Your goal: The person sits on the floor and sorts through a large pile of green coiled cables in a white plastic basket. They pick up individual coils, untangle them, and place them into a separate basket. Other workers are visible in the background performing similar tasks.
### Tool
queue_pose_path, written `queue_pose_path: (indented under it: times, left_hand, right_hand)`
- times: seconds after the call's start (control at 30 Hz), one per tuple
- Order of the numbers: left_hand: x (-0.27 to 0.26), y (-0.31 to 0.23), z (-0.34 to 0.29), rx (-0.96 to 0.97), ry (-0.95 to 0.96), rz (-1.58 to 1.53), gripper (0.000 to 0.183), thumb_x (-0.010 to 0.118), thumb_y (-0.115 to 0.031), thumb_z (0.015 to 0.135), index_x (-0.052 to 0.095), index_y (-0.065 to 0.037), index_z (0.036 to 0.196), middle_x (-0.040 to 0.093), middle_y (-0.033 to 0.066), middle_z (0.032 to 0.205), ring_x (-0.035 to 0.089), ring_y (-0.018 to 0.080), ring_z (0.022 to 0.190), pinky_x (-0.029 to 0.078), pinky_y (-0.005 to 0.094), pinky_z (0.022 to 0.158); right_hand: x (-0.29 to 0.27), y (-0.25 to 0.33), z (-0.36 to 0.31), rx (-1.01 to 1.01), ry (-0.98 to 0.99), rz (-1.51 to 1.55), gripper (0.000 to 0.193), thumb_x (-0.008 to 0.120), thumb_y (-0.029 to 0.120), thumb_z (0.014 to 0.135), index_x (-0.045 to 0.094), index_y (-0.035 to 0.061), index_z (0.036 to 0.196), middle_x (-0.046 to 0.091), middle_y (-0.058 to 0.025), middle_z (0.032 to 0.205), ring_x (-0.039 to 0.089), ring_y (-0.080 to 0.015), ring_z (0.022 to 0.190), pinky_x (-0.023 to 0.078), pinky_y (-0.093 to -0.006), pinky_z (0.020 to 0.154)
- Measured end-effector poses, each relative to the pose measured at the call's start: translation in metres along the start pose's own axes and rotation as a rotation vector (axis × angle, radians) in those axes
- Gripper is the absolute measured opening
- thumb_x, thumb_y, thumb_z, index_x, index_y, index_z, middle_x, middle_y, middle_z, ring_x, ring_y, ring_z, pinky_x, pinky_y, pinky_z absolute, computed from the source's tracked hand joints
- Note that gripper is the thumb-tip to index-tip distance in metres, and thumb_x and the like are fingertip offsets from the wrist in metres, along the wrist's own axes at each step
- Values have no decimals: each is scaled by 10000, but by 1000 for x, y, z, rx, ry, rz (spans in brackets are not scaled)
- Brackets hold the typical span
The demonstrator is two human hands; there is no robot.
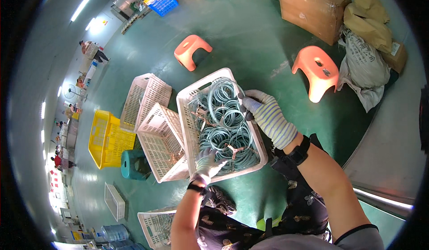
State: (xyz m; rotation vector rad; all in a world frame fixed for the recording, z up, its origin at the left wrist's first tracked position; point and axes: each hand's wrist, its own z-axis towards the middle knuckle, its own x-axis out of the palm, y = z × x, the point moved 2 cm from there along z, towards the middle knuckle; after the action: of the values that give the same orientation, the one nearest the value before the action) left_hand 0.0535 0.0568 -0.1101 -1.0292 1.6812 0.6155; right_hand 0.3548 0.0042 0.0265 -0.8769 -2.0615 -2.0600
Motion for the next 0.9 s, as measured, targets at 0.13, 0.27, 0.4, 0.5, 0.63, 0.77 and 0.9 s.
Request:
queue_pose_path:
  times: [0.13, 0.27, 0.4, 0.5, 0.63, 0.77, 0.9]
  left_hand:
    - [16, -52, 41, 10, -253, 93, 729, 676, -601, 787, 532, -209, 1385, 413, 210, 1470, 362, 436, 1364, 278, 587, 1098]
    - [26, -76, 58, 381, -510, 95, 490, 673, -452, 811, 647, -215, 1239, 551, 154, 1340, 463, 417, 1249, 297, 605, 1049]
    - [28, -78, 63, 314, -125, -221, 326, 579, -329, 939, 650, -186, 1224, 711, 113, 1044, 668, 326, 963, 509, 454, 839]
    - [3, -62, 48, 103, -37, -640, 338, 538, -359, 977, 632, -158, 1232, 705, 178, 931, 676, 402, 822, 533, 481, 692]
    - [-2, 29, 48, -33, -375, -765, 221, 608, -94, 959, 634, -20, 1166, 638, 28, 806, 604, 108, 736, 513, 265, 654]
    - [-79, 36, -17, -272, -327, -1753, 238, 660, -74, 902, 627, 7, 1124, 661, 92, 808, 629, 155, 623, 549, 284, 569]
    - [-118, 6, -81, -162, -378, -2045, 342, 646, -76, 909, 563, 16, 1228, 615, 72, 785, 615, 177, 636, 595, 353, 665]
  right_hand:
    - [1, 6, -3, 15, -14, -2, 195, 599, 151, 967, 690, 47, 1105, 642, 24, 797, 533, -34, 633, 434, -180, 576]
    - [3, 4, -2, 27, -6, -59, 205, 595, 148, 968, 687, 48, 1121, 645, 22, 799, 531, -39, 628, 436, -190, 574]
    - [17, 0, -2, 37, -17, -77, 218, 601, 179, 969, 683, 61, 1133, 652, 14, 822, 538, -43, 635, 443, -194, 576]
    - [19, -7, -3, 41, -19, -101, 230, 612, 207, 961, 682, 54, 1117, 657, 6, 830, 569, -55, 656, 464, -203, 574]
    - [42, -8, -10, 41, 24, -35, 216, 618, 188, 938, 691, 44, 1081, 657, -3, 801, 593, -70, 660, 480, -221, 551]
    - [59, -6, -25, 46, 107, -15, 225, 617, 204, 943, 691, 51, 1090, 661, 6, 809, 598, -67, 660, 486, -219, 555]
    - [90, -22, -48, 113, 221, 5, 192, 597, 220, 971, 681, 73, 1062, 666, 29, 824, 608, -48, 670, 481, -205, 554]
